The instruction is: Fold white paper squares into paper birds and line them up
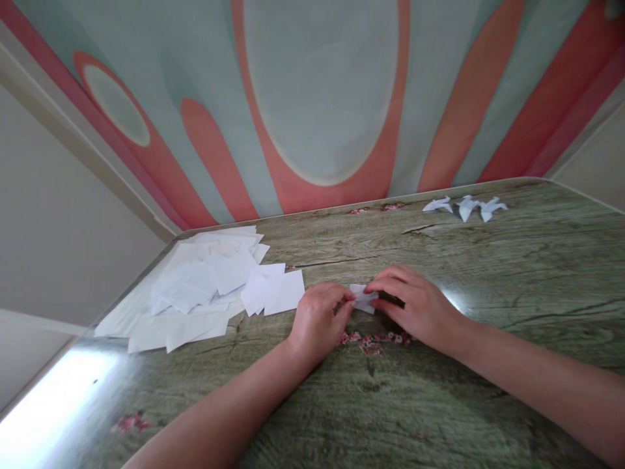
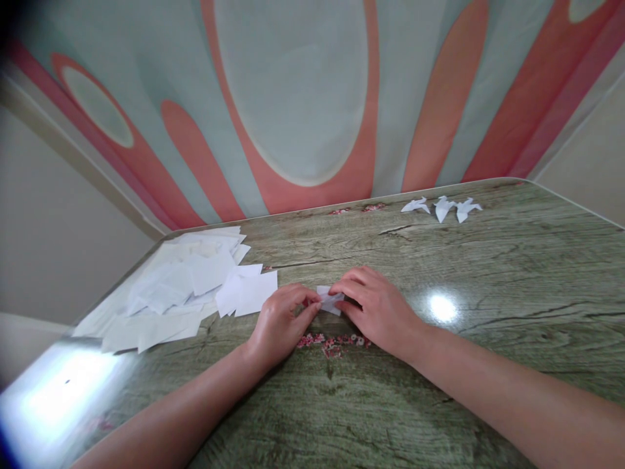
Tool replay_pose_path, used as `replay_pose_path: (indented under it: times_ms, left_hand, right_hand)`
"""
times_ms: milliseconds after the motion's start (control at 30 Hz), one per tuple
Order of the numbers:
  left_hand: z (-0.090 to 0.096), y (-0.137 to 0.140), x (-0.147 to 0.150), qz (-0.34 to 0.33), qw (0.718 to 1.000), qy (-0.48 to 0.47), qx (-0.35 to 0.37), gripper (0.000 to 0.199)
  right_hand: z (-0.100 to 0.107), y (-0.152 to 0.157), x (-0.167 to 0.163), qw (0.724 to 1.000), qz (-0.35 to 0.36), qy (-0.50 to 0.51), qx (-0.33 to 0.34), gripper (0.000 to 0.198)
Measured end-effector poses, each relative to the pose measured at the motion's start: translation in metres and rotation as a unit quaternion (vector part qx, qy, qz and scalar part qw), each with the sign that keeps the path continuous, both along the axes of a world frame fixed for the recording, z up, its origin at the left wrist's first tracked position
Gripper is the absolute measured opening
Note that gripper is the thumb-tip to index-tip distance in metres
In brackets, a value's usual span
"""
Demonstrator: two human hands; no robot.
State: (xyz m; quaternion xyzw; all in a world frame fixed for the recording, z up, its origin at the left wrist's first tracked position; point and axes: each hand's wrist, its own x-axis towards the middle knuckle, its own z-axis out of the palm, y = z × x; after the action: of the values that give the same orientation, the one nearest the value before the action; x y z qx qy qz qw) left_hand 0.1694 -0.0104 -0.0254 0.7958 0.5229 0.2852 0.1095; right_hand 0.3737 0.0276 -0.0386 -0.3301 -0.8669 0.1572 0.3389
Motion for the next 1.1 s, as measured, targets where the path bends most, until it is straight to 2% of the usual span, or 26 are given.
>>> replay_pose_path:
  times_ms: [200,400,600,767,867,1000,1100]
  left_hand:
    - [0.003,0.002,-0.003,-0.028,0.999,-0.011,-0.017,0.007]
    - [0.003,0.002,-0.002,0.007,0.997,-0.05,-0.059,0.006]
    - [0.003,0.001,0.003,-0.032,0.997,-0.065,-0.02,0.01]
    - [0.004,0.0,0.006,0.021,0.995,-0.093,-0.03,0.007]
    - [0.005,0.0,0.007,0.041,0.993,-0.101,-0.038,0.007]
    - [0.003,0.0,0.009,0.046,0.992,-0.11,-0.042,0.007]
    - [0.002,0.0,0.009,0.048,0.991,-0.114,-0.046,0.007]
  right_hand:
    - [0.001,0.0,-0.002,0.998,0.005,0.016,-0.061,0.013]
    - [0.004,0.0,-0.001,0.998,0.018,0.015,-0.064,0.017]
    - [0.004,-0.006,-0.006,0.989,-0.033,0.048,-0.138,0.021]
    - [0.008,-0.007,-0.008,0.985,-0.11,0.064,-0.117,0.013]
    - [0.009,-0.004,-0.007,0.987,-0.09,0.059,-0.121,0.006]
    - [0.008,-0.002,-0.006,0.982,-0.069,0.068,-0.163,0.013]
    - [0.009,-0.003,-0.007,0.982,-0.062,0.072,-0.165,0.014]
